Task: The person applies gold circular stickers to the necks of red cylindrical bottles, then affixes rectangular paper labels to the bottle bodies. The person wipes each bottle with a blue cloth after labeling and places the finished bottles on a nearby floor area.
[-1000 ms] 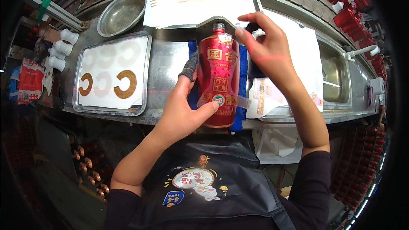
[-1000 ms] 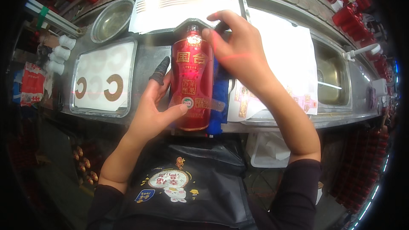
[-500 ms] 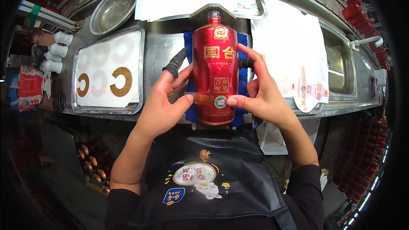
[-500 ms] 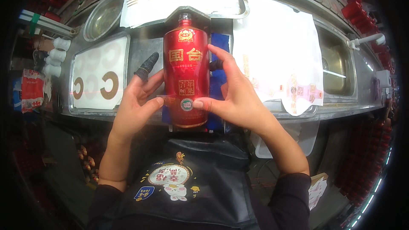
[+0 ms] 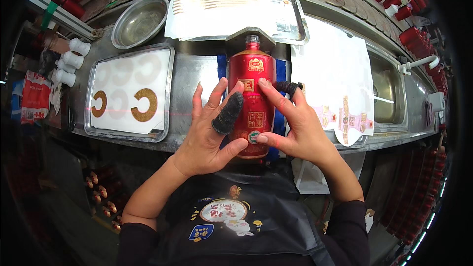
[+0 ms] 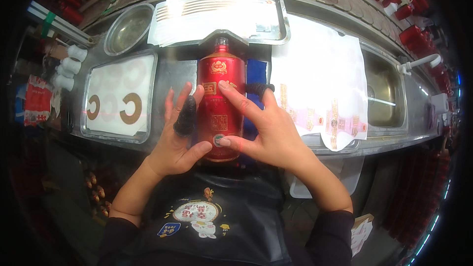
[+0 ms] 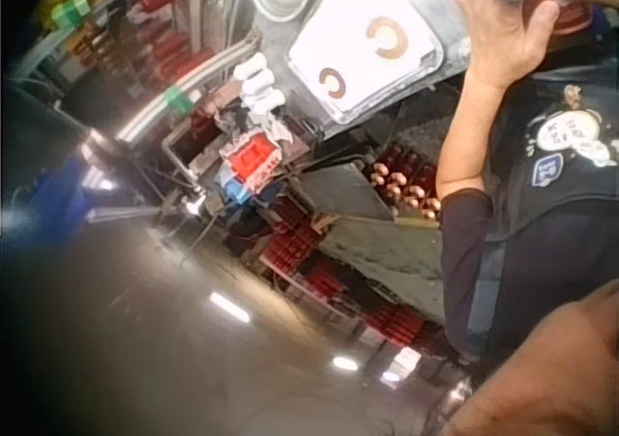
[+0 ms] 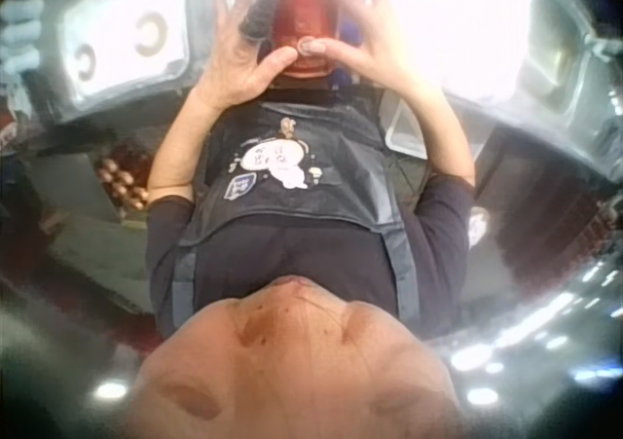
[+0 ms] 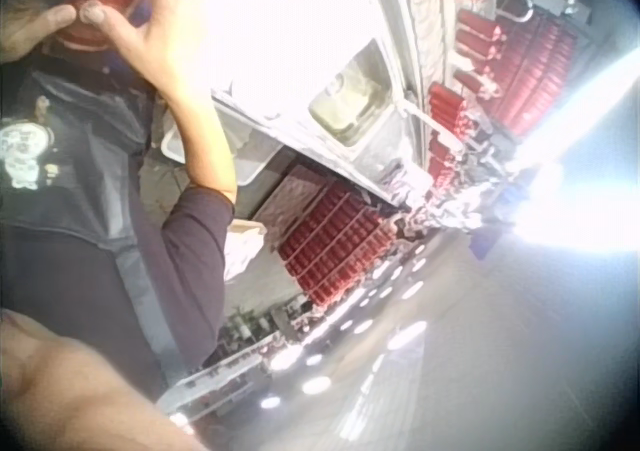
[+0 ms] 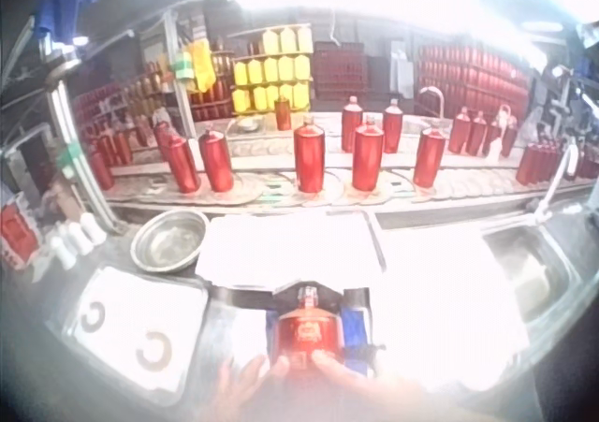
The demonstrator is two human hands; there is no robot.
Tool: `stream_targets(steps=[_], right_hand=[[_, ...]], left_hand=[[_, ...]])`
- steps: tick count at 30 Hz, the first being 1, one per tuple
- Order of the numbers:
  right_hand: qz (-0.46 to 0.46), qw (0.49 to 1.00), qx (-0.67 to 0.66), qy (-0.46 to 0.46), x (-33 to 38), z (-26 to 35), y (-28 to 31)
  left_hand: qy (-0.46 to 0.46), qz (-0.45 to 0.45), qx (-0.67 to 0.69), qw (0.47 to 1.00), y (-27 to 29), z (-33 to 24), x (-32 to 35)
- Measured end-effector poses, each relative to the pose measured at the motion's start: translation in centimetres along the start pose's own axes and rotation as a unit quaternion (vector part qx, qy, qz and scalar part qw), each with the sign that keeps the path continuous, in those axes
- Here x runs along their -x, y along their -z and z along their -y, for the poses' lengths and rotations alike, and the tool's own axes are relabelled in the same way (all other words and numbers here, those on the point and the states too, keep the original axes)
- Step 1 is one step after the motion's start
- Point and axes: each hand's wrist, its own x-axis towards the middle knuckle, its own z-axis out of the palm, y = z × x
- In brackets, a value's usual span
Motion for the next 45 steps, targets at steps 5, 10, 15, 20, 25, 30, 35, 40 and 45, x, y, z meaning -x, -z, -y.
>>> stream_targets(steps=[5,10,15,20,25,30,35,40,45], right_hand=[[0.024,0.998,0.036,-0.041,-0.5,0.3,0.5],[-0.033,0.998,0.038,0.034,-1.0,-0.1,0.0],[-0.050,0.996,-0.049,0.059,-0.7,-0.9,-0.4],[-0.068,0.992,-0.016,0.103,-0.7,-1.1,-0.6],[-0.072,0.993,-0.016,0.092,-0.7,-0.6,-0.5],[-0.059,0.995,0.027,0.071,-0.7,0.3,-0.5],[-0.060,0.996,0.037,0.060,-0.7,0.6,-0.8],[-0.070,0.994,-0.002,0.083,-0.9,-0.2,-1.0],[-0.060,0.994,-0.063,0.068,-0.8,-0.7,-0.8]], left_hand=[[-0.013,0.016,-0.018,1.000,0.0,0.7,-0.8],[-0.003,0.036,0.007,0.999,0.2,1.0,-1.2],[0.013,-0.015,0.157,0.987,-0.9,1.4,-0.1],[0.033,-0.004,0.329,0.944,-2.1,2.6,0.2],[-0.029,-0.027,0.224,0.974,-1.9,2.8,0.3],[-0.042,-0.008,0.178,0.983,-1.2,3.0,0.2],[-0.046,-0.018,0.192,0.980,-1.2,2.9,-0.1],[-0.033,-0.037,0.199,0.979,-1.4,2.0,-0.3],[-0.038,-0.041,0.150,0.987,-1.1,1.7,-0.7]])
